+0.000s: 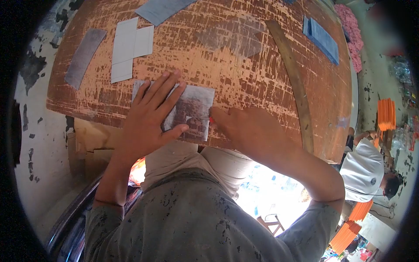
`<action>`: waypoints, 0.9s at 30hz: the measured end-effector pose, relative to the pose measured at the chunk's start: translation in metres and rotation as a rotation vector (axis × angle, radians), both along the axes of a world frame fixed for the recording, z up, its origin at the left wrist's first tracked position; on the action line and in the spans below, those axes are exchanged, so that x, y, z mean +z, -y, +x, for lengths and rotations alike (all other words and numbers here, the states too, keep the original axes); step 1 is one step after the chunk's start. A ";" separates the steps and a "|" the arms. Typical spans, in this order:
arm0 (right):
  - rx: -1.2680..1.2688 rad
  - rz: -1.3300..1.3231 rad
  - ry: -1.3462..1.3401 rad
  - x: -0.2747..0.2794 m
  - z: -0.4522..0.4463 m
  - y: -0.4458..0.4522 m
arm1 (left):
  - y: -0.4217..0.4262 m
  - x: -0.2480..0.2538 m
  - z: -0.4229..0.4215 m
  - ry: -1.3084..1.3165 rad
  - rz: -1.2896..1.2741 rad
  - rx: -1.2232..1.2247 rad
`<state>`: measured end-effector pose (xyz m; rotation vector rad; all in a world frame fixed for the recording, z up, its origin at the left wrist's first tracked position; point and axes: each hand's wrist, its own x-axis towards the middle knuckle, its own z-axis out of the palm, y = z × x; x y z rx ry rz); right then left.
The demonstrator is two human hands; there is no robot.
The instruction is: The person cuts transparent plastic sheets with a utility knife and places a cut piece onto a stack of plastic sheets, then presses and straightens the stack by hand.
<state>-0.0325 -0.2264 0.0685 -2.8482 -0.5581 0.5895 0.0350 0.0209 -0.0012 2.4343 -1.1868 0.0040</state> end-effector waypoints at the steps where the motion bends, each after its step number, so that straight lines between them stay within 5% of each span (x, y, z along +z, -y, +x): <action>1: -0.003 -0.008 0.017 0.000 -0.001 0.000 | 0.000 0.000 0.000 -0.003 0.001 -0.003; 27: -0.067 -0.204 0.008 0.013 -0.027 0.010 | -0.006 0.003 -0.005 0.041 -0.029 -0.034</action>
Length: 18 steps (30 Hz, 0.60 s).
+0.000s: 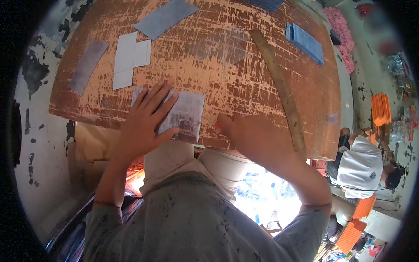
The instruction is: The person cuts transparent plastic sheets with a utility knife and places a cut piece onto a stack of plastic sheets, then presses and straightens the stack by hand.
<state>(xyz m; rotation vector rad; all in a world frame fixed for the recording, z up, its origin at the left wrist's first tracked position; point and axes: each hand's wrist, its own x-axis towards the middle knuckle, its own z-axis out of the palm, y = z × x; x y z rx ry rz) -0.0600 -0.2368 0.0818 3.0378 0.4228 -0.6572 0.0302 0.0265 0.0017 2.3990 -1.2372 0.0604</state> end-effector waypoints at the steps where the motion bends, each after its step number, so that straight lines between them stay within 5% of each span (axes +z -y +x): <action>1: -0.029 0.017 0.021 -0.001 -0.006 -0.004 | -0.003 0.002 0.003 0.009 0.002 -0.001; 7: -0.153 0.119 0.121 -0.025 -0.032 -0.028 | -0.013 0.030 0.047 0.057 -0.013 -0.111; 10: -0.169 0.146 0.171 -0.029 -0.035 -0.039 | 0.005 0.037 0.081 0.169 -0.218 -0.094; 14: -0.159 0.157 0.269 -0.028 -0.036 -0.049 | 0.029 0.095 0.140 -0.063 -0.629 0.110; 16: -0.162 0.157 0.288 -0.026 -0.038 -0.052 | 0.051 0.138 0.164 -0.266 -1.109 -0.087; 18: -0.166 0.150 0.309 -0.025 -0.040 -0.054 | 0.067 0.154 0.195 -0.492 -1.325 -0.010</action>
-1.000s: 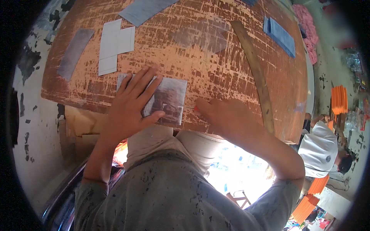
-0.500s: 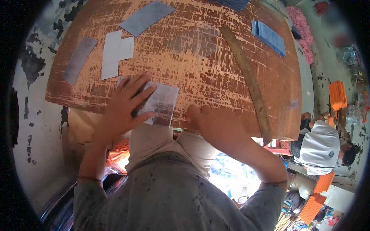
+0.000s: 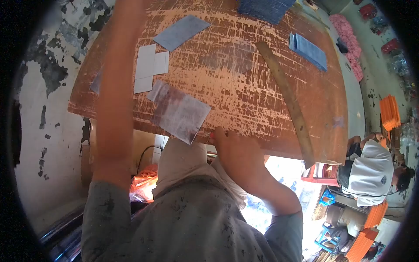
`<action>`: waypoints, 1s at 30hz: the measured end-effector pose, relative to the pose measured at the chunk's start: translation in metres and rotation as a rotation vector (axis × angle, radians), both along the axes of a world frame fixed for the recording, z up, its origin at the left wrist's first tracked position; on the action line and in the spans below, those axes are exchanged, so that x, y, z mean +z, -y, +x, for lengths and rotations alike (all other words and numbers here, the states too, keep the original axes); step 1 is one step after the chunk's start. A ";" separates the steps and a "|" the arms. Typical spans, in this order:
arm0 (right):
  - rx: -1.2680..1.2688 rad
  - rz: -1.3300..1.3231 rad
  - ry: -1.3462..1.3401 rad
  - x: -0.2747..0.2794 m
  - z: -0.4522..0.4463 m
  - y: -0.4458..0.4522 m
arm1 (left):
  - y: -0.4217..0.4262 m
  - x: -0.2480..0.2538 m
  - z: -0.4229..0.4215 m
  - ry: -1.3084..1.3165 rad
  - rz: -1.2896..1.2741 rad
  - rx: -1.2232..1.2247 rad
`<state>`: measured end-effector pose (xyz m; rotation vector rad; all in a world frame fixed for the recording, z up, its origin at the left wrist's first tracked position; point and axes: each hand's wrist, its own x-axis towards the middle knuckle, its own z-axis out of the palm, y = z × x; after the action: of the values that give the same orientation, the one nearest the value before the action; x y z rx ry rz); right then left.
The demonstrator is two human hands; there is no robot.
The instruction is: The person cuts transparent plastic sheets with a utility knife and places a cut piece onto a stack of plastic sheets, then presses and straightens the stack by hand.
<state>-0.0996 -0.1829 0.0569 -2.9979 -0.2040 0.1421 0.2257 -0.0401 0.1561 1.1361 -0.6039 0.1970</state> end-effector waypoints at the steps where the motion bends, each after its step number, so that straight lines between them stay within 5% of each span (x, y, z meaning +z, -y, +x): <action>1: -0.050 0.034 -0.018 -0.001 0.000 -0.002 | 0.012 -0.012 0.038 -0.001 -0.098 -0.110; 4: -0.114 0.059 -0.044 -0.004 -0.001 -0.005 | 0.041 -0.037 0.054 -0.391 -0.326 -0.421; 13: -0.162 0.072 -0.122 -0.002 0.001 -0.008 | 0.069 -0.096 0.101 -0.378 -0.604 -0.993; 19: -0.166 0.172 -0.229 0.007 0.010 -0.004 | 0.073 -0.124 0.096 -0.568 -0.658 -1.107; 30: -0.131 0.300 -0.201 0.019 0.037 -0.007 | 0.092 -0.143 0.123 -0.644 -0.498 -0.916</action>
<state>-0.0630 -0.1756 0.0763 -2.6665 -0.0052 0.3616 0.3487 -0.1322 0.0136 0.3180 -0.4048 -0.7480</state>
